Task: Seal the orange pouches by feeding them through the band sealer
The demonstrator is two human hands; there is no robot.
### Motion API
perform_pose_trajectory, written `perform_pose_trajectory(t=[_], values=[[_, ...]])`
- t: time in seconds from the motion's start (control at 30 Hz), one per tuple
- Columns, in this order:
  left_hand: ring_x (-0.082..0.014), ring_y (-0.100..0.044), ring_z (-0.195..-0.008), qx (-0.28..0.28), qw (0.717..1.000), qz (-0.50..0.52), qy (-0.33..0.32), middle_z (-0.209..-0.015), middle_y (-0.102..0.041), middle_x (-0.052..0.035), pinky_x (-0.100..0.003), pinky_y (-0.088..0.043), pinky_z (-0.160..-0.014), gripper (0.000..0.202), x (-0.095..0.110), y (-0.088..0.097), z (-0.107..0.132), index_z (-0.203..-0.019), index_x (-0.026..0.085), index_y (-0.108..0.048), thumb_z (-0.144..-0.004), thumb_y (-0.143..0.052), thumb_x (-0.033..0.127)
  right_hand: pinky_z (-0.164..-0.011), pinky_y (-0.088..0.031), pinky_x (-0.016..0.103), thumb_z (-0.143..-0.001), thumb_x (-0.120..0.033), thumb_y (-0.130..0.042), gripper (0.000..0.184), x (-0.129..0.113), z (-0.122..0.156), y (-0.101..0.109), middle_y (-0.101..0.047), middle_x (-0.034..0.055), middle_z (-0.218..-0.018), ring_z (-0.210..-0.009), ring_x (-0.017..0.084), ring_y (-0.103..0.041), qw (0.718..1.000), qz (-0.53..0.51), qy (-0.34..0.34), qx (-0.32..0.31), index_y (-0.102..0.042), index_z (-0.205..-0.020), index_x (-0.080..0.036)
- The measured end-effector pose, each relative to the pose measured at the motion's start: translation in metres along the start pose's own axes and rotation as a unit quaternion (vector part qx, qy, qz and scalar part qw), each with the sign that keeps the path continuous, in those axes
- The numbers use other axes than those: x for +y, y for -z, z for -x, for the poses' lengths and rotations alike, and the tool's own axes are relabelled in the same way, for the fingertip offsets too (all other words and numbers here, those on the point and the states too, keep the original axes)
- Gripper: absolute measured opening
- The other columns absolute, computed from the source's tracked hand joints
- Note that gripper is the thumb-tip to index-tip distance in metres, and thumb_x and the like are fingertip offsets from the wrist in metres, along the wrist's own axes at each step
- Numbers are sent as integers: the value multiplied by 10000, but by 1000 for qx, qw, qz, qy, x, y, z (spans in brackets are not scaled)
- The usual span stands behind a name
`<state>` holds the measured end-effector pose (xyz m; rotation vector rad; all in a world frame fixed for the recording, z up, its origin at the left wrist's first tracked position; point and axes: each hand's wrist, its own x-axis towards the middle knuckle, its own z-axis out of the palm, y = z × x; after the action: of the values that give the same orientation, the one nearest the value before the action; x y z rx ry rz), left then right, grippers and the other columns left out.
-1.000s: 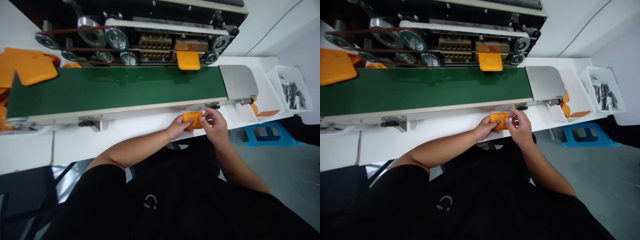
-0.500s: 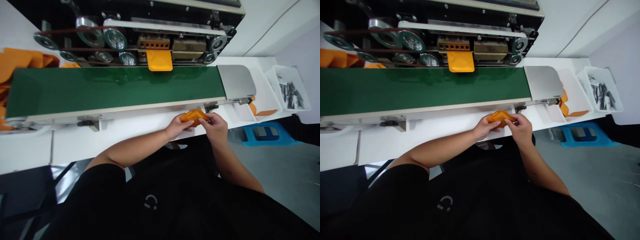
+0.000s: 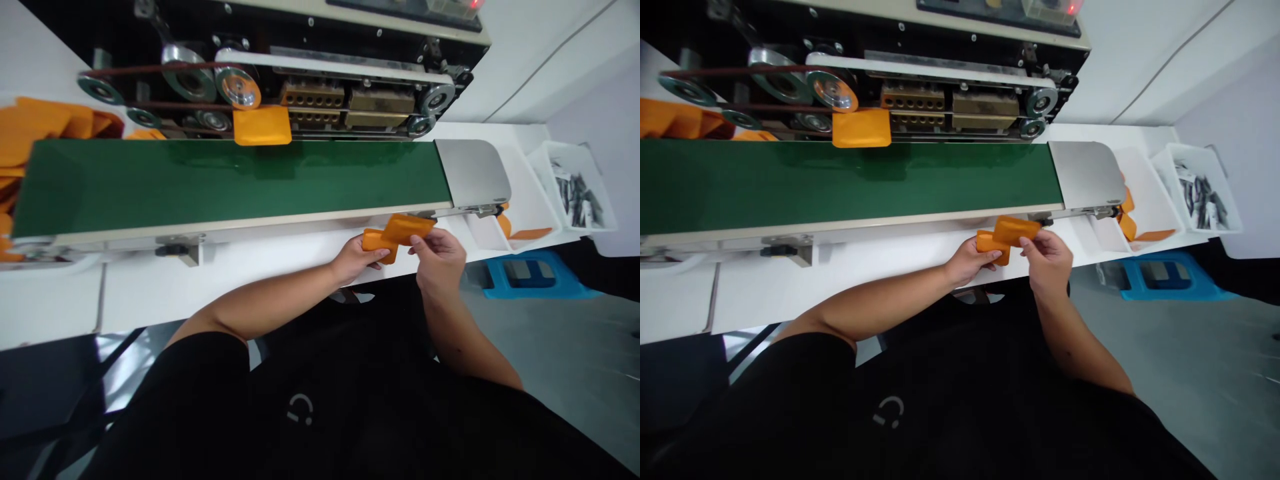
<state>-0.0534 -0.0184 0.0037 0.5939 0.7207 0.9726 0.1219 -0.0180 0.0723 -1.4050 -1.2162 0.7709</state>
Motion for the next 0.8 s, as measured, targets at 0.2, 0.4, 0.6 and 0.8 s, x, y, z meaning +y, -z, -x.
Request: perform_pose_trajectory(t=[0.2, 0.4, 0.6, 0.8], values=[[-174, -748, -963, -3, 1000, -2, 11, -1170, -797, -95, -219, -570, -705, 789, 2, 1, -1, -1233, 173, -745, -648, -1062, 599, -521, -569, 338, -887, -452, -851, 416, -18, -74, 23, -693, -44, -800, -532, 185, -671, 991, -126, -14, 39, -573, -1169, -324], [-169, -737, -939, -2, 1000, -6, 14, -1174, -793, -101, -241, -577, -712, 825, 4, 1, 0, -1271, 169, -730, -655, -1054, 612, -551, -522, 273, -925, -147, -775, 329, -34, -173, 37, -692, -46, -811, -539, 112, -565, 990, -134, -44, 31, -614, -1156, -317], [-171, -742, -950, -8, 1000, -7, 12, -1192, -795, -111, -233, -571, -715, 828, 3, 3, -2, -1294, 175, -727, -666, -1050, 608, -559, -499, 254, -989, -12, -652, 308, -34, -215, 13, -724, -30, -846, -559, 103, -561, 987, -117, -94, 55, -587, -1125, -280], [-179, -740, -958, -12, 1000, -7, 13, -1210, -788, -116, -243, -579, -703, 838, 3, 2, -1, -1310, 179, -726, -670, -1043, 617, -581, -505, 235, -1036, 50, -532, 327, -37, -223, -5, -725, -23, -836, -585, 96, -589, 982, -119, -124, 81, -568, -1142, -257]])
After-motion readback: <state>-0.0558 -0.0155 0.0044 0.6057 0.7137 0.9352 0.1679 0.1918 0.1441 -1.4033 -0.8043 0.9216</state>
